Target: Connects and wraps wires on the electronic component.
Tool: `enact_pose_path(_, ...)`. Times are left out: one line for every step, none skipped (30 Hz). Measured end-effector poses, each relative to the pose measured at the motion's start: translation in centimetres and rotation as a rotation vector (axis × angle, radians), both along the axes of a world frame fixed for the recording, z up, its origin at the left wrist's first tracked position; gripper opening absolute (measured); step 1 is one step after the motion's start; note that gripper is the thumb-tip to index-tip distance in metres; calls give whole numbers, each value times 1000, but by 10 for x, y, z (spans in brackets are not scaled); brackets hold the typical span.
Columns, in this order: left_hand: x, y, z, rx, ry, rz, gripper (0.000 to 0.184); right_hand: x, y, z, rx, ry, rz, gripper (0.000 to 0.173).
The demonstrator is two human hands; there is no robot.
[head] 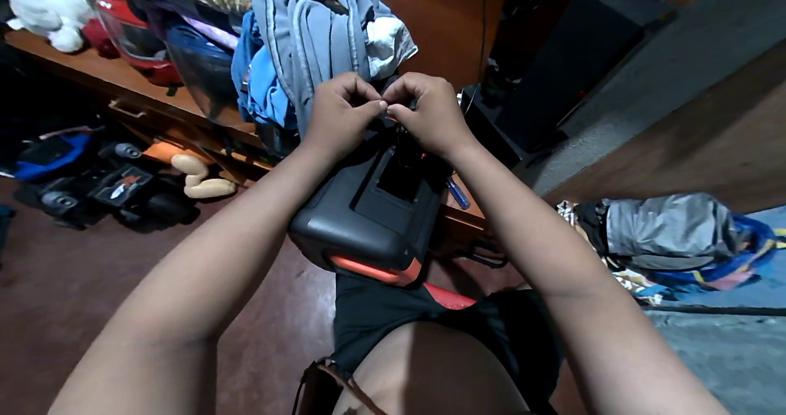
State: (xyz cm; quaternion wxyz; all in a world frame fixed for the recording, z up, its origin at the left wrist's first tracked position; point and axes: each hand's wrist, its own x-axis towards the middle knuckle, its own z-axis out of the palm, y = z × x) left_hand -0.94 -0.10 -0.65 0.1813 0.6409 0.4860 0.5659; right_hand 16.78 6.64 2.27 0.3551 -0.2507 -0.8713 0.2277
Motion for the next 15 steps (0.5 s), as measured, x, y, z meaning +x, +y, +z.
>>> enact_pose_path(0, 1, 0, -3, -14, -6, 7, 0, 0, 0, 5, 1, 1, 11)
enact_pose_path(-1, 1, -1, -6, -27, -12, 6, 0, 0, -1, 6, 3, 3, 11)
enact_pose_path(-1, 1, -1, -7, -39, -16, 6, 0, 0, -1, 6, 3, 4, 11)
enact_pose_path(-1, 1, -1, -13, -48, -14, 6, 0, 0, -1, 8, -2, 1, 11)
enact_pose_path(-1, 1, -1, -20, -52, -12, 6, 0, 0, -1, 13, -11, -2, 12)
enact_pose_path(0, 1, -1, -28, -53, -10, 6, 0, 0, -1, 30, -28, -7, 12)
enact_pose_path(0, 1, 0, -34, -55, -9, 6, -1, 0, -2, 60, -41, -11, 14)
enact_pose_path(0, 1, 0, -40, -57, -10, 5, -1, 0, -4, 98, -51, -18, 14)
enact_pose_path(0, 0, 0, -45, -58, -11, 5, -1, 1, -5, 133, -61, -28, 15)
enact_pose_path(0, 0, 0, -51, -61, -14, 5, -1, 1, -6, 160, -71, -38, 15)
enact_pose_path(0, 0, 0, -55, -64, -14, 5, 0, 1, -7, 179, -76, -45, 15)
enact_pose_path(0, -1, 1, -59, -66, -9, 6, 0, 1, -8, 197, -77, -50, 15)
enact_pose_path(1, -1, 1, -66, -65, -5, 6, 0, 1, -8, 206, -78, -54, 14)
enact_pose_path(1, -1, 1, -72, -62, -3, 6, 0, 0, -8, 210, -75, -56, 15)
enact_pose_path(0, 0, 1, -76, -59, -2, 6, 0, 0, -8, 210, -70, -59, 15)
